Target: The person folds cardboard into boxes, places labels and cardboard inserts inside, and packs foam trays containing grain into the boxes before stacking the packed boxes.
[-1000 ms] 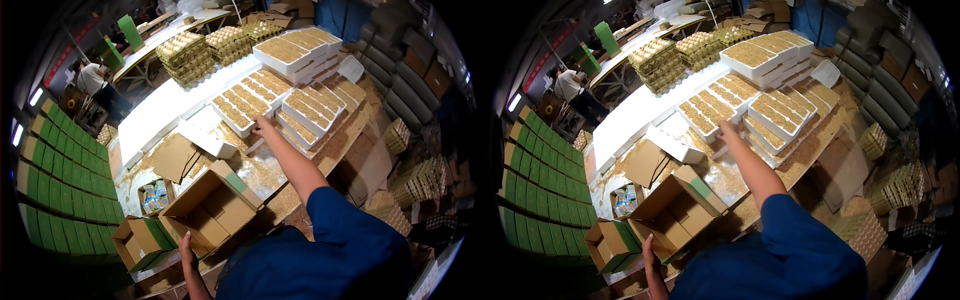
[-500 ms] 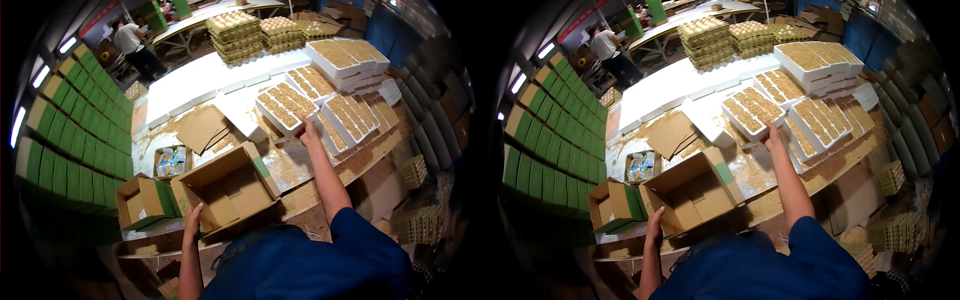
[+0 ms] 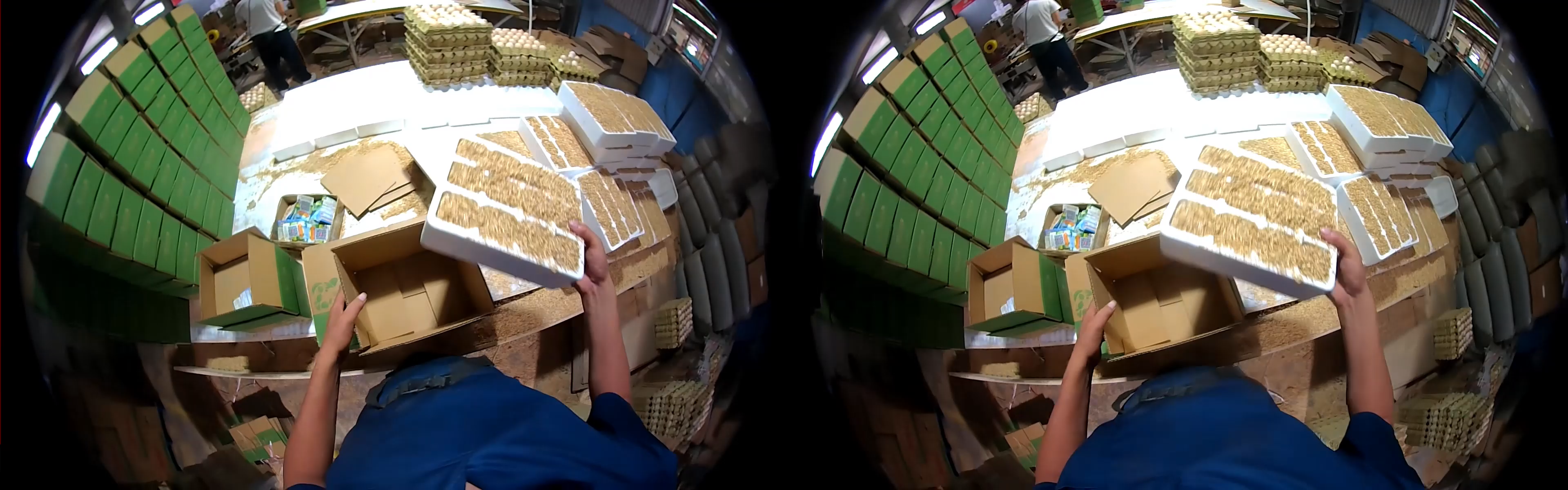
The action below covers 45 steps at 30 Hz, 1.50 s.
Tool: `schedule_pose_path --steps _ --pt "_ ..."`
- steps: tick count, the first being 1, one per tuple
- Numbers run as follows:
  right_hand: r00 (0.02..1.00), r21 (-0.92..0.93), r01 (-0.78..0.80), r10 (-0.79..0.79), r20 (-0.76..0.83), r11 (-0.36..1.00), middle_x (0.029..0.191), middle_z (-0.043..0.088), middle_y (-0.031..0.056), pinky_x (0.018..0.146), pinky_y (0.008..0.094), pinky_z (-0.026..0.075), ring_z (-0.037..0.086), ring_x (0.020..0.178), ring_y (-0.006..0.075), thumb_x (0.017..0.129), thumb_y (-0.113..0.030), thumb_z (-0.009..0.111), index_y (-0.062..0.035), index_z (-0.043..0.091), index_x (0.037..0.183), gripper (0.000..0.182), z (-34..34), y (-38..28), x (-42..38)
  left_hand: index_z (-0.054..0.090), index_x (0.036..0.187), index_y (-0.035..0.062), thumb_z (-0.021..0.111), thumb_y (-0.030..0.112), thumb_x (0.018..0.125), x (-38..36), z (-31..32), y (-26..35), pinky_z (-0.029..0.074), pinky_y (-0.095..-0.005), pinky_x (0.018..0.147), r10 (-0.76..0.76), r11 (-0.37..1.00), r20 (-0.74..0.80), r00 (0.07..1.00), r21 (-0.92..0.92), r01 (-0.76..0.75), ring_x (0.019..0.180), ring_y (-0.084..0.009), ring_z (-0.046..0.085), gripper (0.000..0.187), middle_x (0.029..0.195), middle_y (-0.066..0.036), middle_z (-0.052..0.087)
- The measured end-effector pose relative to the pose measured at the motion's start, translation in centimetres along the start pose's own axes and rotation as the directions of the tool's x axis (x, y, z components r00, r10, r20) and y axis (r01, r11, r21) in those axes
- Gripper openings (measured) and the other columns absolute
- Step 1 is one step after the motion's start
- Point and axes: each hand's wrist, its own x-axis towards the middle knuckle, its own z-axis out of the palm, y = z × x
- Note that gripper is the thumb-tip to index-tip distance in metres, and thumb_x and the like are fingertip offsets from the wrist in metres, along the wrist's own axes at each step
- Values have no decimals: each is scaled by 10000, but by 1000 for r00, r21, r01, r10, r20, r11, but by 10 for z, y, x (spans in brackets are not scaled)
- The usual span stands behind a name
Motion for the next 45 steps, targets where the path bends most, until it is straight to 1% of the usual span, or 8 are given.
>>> schedule_pose_path --steps 8,11,19,28,32,37,43,45 --pt "969 -283 -245 228 -92 927 978 692 144 758 369 604 711 784 243 891 -243 637 18 634 1075 320 58 37 -43 450 1415 -31 579 354 983 5 -9 -8 360 -338 1082 39 996 42 998 74 -42 1255 -238 508 593 1370 -158 555" --pt "983 -538 -158 77 -169 828 868 641 57 820 337 508 624 848 180 832 -257 707 -36 644 966 266 68 54 -37 460 1410 -26 570 354 993 3 -9 -2 363 -338 1079 57 995 41 998 81 -60 1247 -234 516 575 1353 -155 570" --pt "988 -575 -153 135 -73 804 853 646 46 661 249 510 620 729 116 854 -238 704 -6 642 913 247 100 69 0 488 1366 -34 391 329 1063 16 -28 -42 407 -343 1029 146 971 77 986 181 -158 1180 -265 570 482 1288 -186 613" --pt "978 -523 -191 209 -26 830 1008 658 73 868 291 509 630 957 139 928 -151 628 31 618 1079 237 112 85 18 429 1418 -67 193 521 1077 11 -22 -44 375 -341 1081 26 999 49 998 26 -27 1237 -262 528 719 1341 -204 561" --pt "988 -553 -101 147 39 827 1076 656 81 928 293 453 589 1012 132 949 -153 599 52 585 1227 345 106 103 29 392 1458 -44 249 567 1059 7 -26 -51 329 -335 1120 -43 968 46 998 -247 53 1317 -239 440 743 1427 -164 481" --pt "993 -585 -37 94 67 810 1250 627 110 965 306 460 588 1101 161 973 -94 529 26 469 1415 462 98 133 44 437 1412 -33 370 570 1040 4 -33 -48 358 -314 1062 -51 996 -3 999 -75 51 1210 -208 489 712 1322 -141 545" --pt "966 -932 234 -177 190 277 1267 630 185 1005 340 437 603 1156 265 959 -78 517 28 485 1387 442 88 138 39 536 1303 -1 508 455 1026 -4 -26 -18 426 -284 905 -40 998 28 999 56 38 991 -127 519 534 1118 -50 592" --pt "951 -914 274 -226 211 298 1269 602 240 1010 371 438 600 1166 349 938 -44 509 25 504 1356 424 91 144 36 537 1306 3 541 387 1019 -6 -23 -12 443 -288 879 -81 996 19 996 29 81 980 -130 525 479 1116 -52 596"
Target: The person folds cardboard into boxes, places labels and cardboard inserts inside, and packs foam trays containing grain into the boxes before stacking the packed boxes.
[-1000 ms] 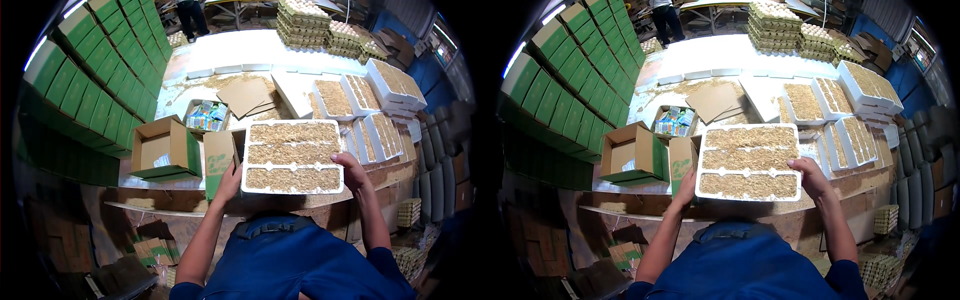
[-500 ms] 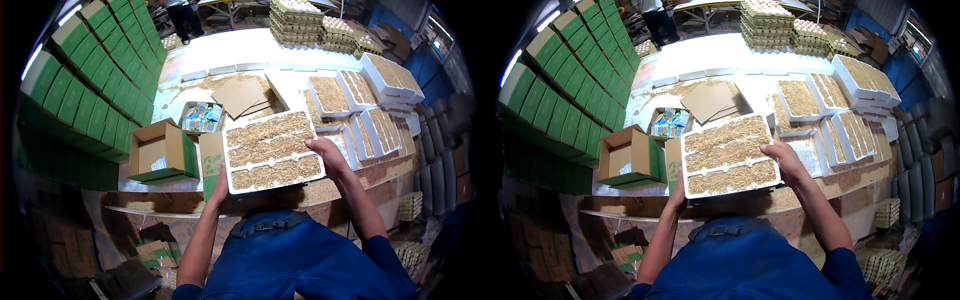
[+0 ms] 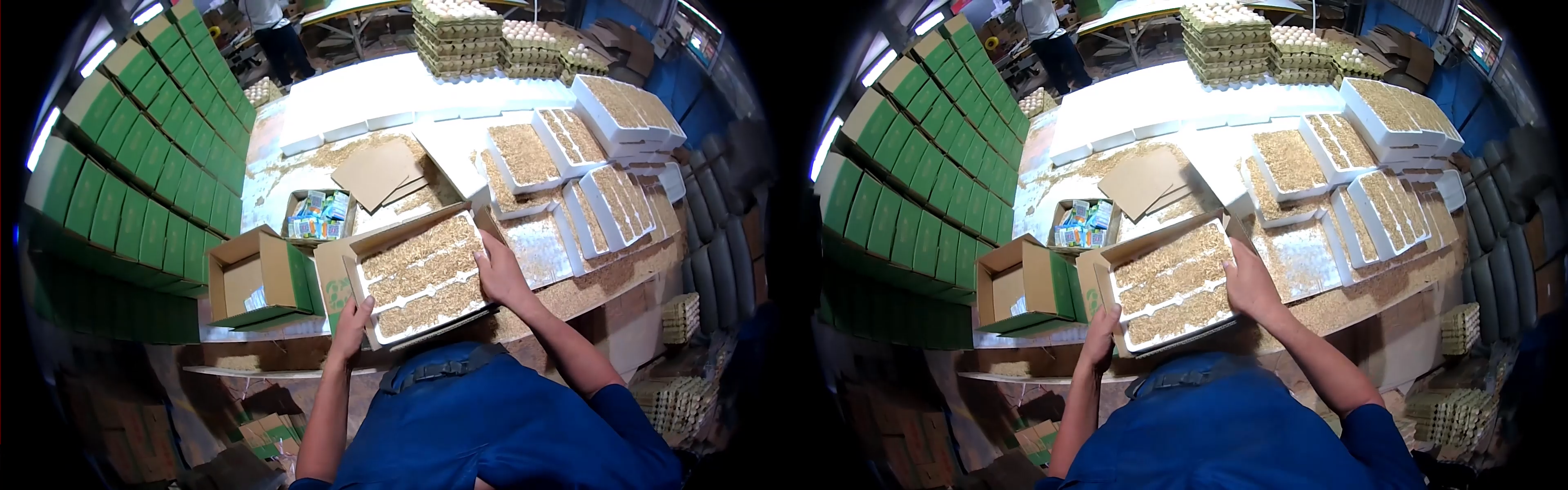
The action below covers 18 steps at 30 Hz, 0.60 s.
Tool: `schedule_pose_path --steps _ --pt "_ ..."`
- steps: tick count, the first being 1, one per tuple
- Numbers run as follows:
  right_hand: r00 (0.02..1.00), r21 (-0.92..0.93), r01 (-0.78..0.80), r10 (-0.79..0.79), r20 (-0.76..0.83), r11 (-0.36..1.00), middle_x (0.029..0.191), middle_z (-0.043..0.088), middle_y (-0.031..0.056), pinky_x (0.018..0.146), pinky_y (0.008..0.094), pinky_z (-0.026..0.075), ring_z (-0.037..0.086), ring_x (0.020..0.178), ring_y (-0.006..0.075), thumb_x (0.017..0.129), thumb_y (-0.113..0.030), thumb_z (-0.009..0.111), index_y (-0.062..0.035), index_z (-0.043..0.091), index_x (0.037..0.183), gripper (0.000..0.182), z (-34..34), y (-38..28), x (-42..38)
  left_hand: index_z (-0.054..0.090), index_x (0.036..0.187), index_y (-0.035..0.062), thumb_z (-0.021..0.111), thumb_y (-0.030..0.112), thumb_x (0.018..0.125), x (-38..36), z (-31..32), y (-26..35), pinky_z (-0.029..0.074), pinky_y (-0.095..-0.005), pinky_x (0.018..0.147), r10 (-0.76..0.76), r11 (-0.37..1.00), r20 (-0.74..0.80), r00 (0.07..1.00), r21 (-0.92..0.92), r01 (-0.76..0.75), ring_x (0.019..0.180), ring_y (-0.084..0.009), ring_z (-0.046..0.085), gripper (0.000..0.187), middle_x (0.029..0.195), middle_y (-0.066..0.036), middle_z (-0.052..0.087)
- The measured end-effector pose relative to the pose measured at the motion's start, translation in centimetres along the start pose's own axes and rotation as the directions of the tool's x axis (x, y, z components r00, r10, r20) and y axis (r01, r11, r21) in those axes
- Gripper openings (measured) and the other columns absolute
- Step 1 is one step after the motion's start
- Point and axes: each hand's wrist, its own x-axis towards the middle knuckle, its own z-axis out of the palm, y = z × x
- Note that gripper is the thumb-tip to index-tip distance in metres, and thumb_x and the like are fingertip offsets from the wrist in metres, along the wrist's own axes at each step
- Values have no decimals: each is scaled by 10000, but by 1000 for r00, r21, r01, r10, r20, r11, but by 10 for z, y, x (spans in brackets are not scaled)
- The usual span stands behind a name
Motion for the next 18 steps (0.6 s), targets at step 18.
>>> schedule_pose_path --steps 18 --pt "922 -399 387 -347 172 831 976 701 140 879 400 544 677 964 271 821 -71 693 -21 703 1016 201 -34 -78 100 378 1481 -3 716 299 891 17 -12 46 435 -363 1025 -15 965 88 996 260 -8 1203 -223 533 744 1338 -157 549"
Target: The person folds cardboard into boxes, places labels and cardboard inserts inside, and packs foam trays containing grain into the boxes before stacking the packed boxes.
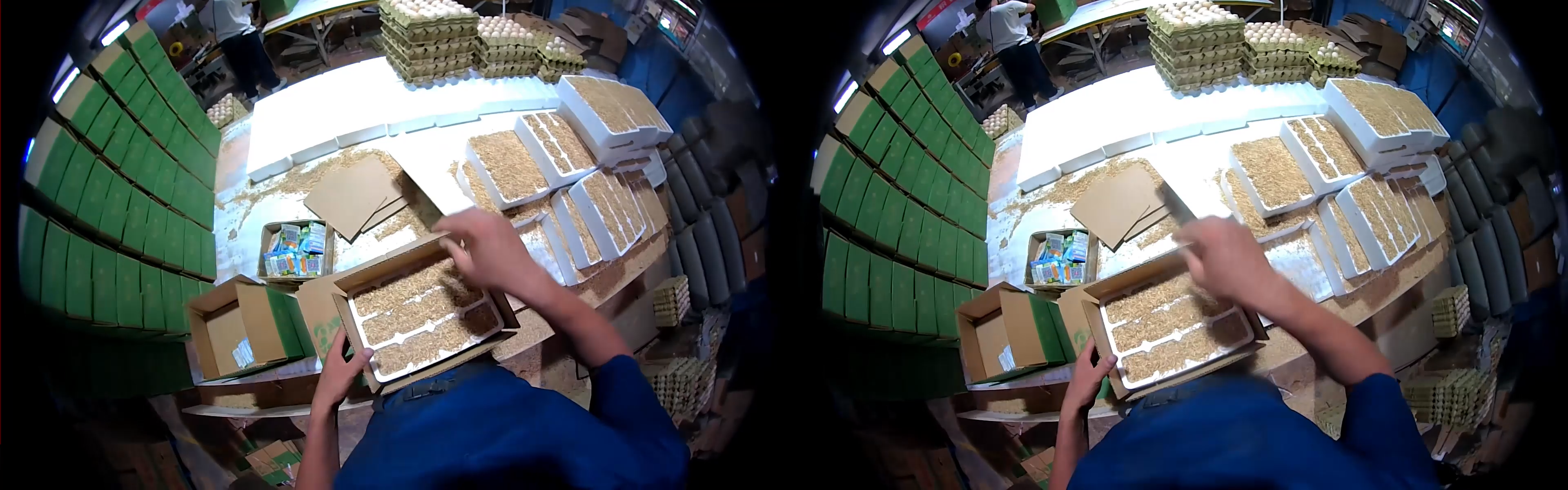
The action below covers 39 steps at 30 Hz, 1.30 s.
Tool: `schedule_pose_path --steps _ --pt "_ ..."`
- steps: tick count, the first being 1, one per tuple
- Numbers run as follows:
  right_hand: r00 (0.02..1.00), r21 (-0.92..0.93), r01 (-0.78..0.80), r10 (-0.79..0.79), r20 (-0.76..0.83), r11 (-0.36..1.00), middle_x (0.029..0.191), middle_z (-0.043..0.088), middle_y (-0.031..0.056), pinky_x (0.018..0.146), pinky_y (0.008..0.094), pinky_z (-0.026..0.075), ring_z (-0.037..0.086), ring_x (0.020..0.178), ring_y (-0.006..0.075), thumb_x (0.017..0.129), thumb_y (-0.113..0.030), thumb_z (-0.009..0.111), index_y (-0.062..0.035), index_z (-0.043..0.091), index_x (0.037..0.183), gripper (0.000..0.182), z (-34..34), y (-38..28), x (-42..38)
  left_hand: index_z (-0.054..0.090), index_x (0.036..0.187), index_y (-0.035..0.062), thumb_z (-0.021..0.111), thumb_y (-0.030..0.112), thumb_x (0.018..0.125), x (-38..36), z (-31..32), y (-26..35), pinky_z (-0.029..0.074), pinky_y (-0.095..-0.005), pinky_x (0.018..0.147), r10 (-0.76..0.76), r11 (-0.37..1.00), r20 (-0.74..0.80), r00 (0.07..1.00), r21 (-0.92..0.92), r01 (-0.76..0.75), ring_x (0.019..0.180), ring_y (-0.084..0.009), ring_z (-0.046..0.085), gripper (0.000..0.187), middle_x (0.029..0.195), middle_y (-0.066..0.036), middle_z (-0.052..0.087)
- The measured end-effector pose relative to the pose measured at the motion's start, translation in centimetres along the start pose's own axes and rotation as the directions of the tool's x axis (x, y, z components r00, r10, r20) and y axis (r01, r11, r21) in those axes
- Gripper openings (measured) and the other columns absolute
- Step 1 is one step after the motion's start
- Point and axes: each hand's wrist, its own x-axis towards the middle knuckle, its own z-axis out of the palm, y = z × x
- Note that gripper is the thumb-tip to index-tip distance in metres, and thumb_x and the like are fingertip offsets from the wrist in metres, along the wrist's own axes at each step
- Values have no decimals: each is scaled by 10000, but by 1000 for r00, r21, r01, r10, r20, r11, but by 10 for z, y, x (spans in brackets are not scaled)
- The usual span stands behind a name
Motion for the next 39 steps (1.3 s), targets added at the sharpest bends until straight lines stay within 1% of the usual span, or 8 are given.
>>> schedule_pose_path --steps 4,8,15,22,29,32,36,39 --pt "879 67 -362 317 356 930 1144 708 181 967 352 522 684 1067 262 867 -106 642 -16 696 1187 337 52 75 95 317 1516 3 722 234 879 7 -5 11 477 -348 972 -74 994 43 996 -77 77 1173 -215 558 789 1345 -163 537" --pt "792 16 -259 203 576 966 1203 678 211 988 368 513 666 1097 322 801 -337 772 -1 643 1268 589 163 156 170 295 1510 -7 698 117 878 9 -2 16 517 -296 883 -135 968 40 990 -206 141 1059 -176 606 759 1314 -156 547" --pt "689 -159 -439 445 572 884 1311 582 257 994 413 499 577 1218 366 696 -512 825 60 479 1361 943 291 193 224 399 1433 -3 738 146 824 18 -3 31 432 -342 1000 -230 916 -21 973 -343 210 1144 -199 541 712 1251 -121 580" --pt "793 -325 -399 501 348 857 1205 587 230 929 464 530 606 1123 401 653 -342 898 -10 500 1270 806 318 187 223 313 1483 7 755 -18 778 31 -7 45 402 -349 1054 -370 810 4 929 -489 325 1231 -209 513 832 1338 -127 533" --pt "715 -10 -621 571 403 784 904 716 210 779 396 556 715 893 318 608 -230 862 30 696 833 382 299 223 218 225 1543 21 752 -88 734 46 -24 46 345 -363 1128 -377 879 63 924 -291 378 1359 -231 418 971 1467 -142 440" --pt "745 44 -594 529 408 803 810 714 184 709 381 555 716 776 284 665 -203 828 36 715 850 323 261 213 217 176 1582 80 735 27 828 59 -41 20 443 -365 1030 -88 979 134 987 -173 111 1334 -271 444 940 1533 -147 363" --pt "855 429 -517 424 299 741 875 728 154 691 340 569 696 742 195 836 -60 654 85 683 1054 264 194 193 209 304 1543 31 655 357 937 117 -81 25 472 -365 1004 -231 949 -159 960 -255 186 1373 -254 440 773 1404 -191 534" --pt "957 239 -274 290 -33 932 915 731 127 745 310 555 696 816 192 842 -36 628 21 693 1128 298 141 172 182 423 1475 11 668 274 917 212 -125 -38 464 -392 1014 93 942 -490 867 324 82 1288 -332 534 663 1379 -236 555"
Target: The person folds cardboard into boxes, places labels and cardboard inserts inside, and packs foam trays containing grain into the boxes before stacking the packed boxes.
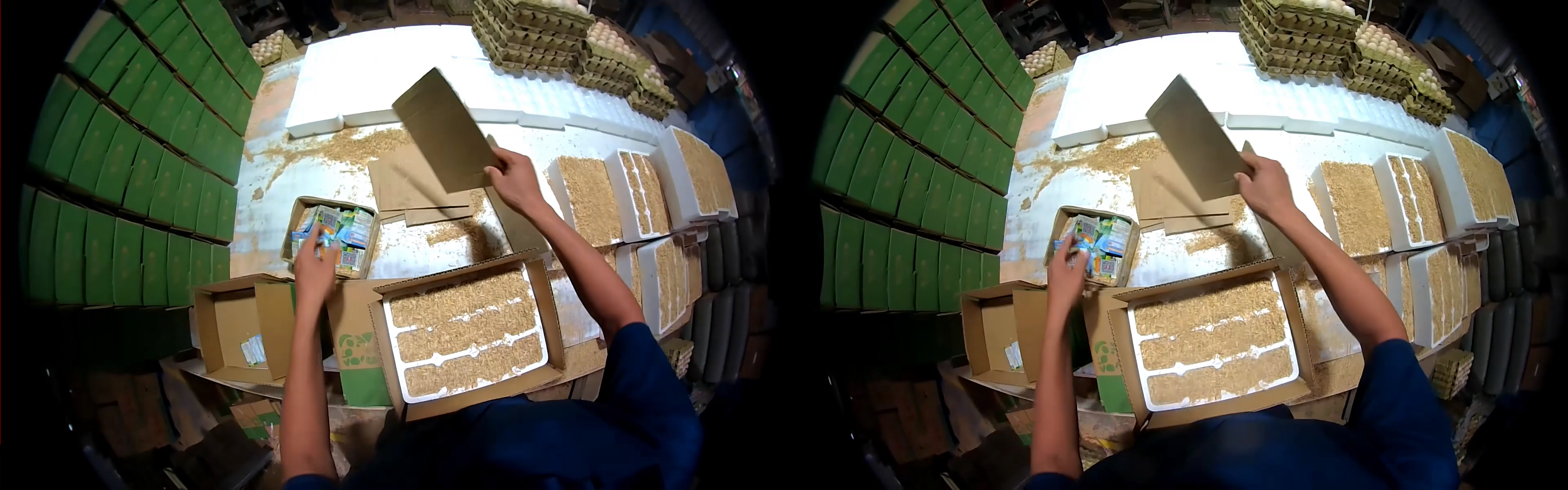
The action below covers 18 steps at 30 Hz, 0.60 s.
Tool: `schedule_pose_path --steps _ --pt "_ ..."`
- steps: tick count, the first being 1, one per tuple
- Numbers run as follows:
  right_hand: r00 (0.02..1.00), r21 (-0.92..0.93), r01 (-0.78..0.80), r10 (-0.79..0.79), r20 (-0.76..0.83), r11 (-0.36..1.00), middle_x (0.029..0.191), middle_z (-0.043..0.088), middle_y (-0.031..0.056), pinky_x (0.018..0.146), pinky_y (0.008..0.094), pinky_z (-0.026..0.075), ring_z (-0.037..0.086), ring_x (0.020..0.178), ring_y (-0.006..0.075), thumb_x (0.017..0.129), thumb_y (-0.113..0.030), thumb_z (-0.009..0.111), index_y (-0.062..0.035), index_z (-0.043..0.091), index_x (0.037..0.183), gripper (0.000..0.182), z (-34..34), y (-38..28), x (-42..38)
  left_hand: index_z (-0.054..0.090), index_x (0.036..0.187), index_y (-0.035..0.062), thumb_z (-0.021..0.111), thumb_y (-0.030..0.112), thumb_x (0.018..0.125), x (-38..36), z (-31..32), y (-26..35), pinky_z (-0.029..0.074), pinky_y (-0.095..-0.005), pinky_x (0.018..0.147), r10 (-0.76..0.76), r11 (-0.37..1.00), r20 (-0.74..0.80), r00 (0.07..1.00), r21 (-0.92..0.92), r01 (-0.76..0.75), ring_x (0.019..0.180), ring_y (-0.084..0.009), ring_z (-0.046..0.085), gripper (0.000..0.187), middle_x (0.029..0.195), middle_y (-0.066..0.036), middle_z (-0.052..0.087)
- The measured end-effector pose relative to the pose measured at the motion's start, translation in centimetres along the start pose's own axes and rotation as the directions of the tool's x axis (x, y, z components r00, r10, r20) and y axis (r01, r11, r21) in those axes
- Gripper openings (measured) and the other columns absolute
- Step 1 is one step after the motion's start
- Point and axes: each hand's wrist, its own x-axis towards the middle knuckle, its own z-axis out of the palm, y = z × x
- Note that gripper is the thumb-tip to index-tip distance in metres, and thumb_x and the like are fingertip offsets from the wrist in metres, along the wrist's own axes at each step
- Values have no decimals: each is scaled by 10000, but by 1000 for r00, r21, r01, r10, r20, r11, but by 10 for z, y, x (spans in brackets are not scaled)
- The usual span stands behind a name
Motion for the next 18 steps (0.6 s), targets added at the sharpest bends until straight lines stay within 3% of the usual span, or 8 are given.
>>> schedule_pose_path --steps 3,7,9,11,13,15,17,18 --pt "991 60 78 -71 -113 995 913 736 116 759 289 535 683 809 164 843 -26 637 21 717 1078 253 -62 -21 -28 522 1398 13 705 172 863 68 24 -30 450 -429 1025 223 917 -268 937 384 -109 1209 -394 574 588 1345 -237 577" --pt "959 375 25 83 -270 927 938 723 84 745 279 522 653 798 128 849 -47 684 59 709 1054 232 -146 -42 -86 666 1227 21 748 159 824 106 33 -52 501 -417 939 109 936 -207 972 350 -30 1091 -350 649 434 1183 -206 678" --pt "955 546 -23 180 -235 838 966 712 93 792 270 517 663 847 144 833 -83 730 82 676 1092 312 -182 -46 -118 750 1022 31 767 160 805 120 33 -67 540 -412 824 -130 983 -164 978 105 149 917 -308 706 252 992 -155 739" --pt "967 609 -169 251 -52 775 966 701 96 837 277 509 663 886 151 816 -108 755 90 645 1136 393 -215 -46 -153 764 887 33 769 137 798 117 34 -66 557 -379 728 11 988 -237 971 150 26 779 -270 724 136 842 -139 745" --pt "958 616 -112 249 -141 779 982 700 97 841 272 510 663 889 152 808 -112 754 86 618 1203 463 -214 -59 -169 761 901 30 755 113 806 100 14 -31 552 -340 699 62 995 -264 962 90 -40 759 -238 724 126 826 -145 743" --pt "974 527 49 77 -215 849 1030 702 109 869 283 512 668 917 156 793 -108 752 78 588 1269 536 -217 -88 -180 745 871 -2 761 104 813 93 -1 -16 530 -296 667 128 991 -286 950 -5 -135 707 -155 685 122 781 -101 735" --pt "994 518 -99 58 96 850 1109 704 132 931 303 511 659 1010 164 779 -89 726 48 576 1320 577 -222 -97 -176 734 869 -23 774 99 821 96 -15 -21 503 -266 638 199 946 -275 940 -195 -257 675 -111 631 138 759 -60 712" --pt "993 449 -1 -51 104 893 1106 711 121 924 291 519 665 987 163 770 -99 737 39 619 1280 541 -208 -100 -169 726 879 -33 779 99 826 84 -23 -7 488 -252 625 197 927 -254 947 -265 -264 669 -96 609 152 757 -43 698"
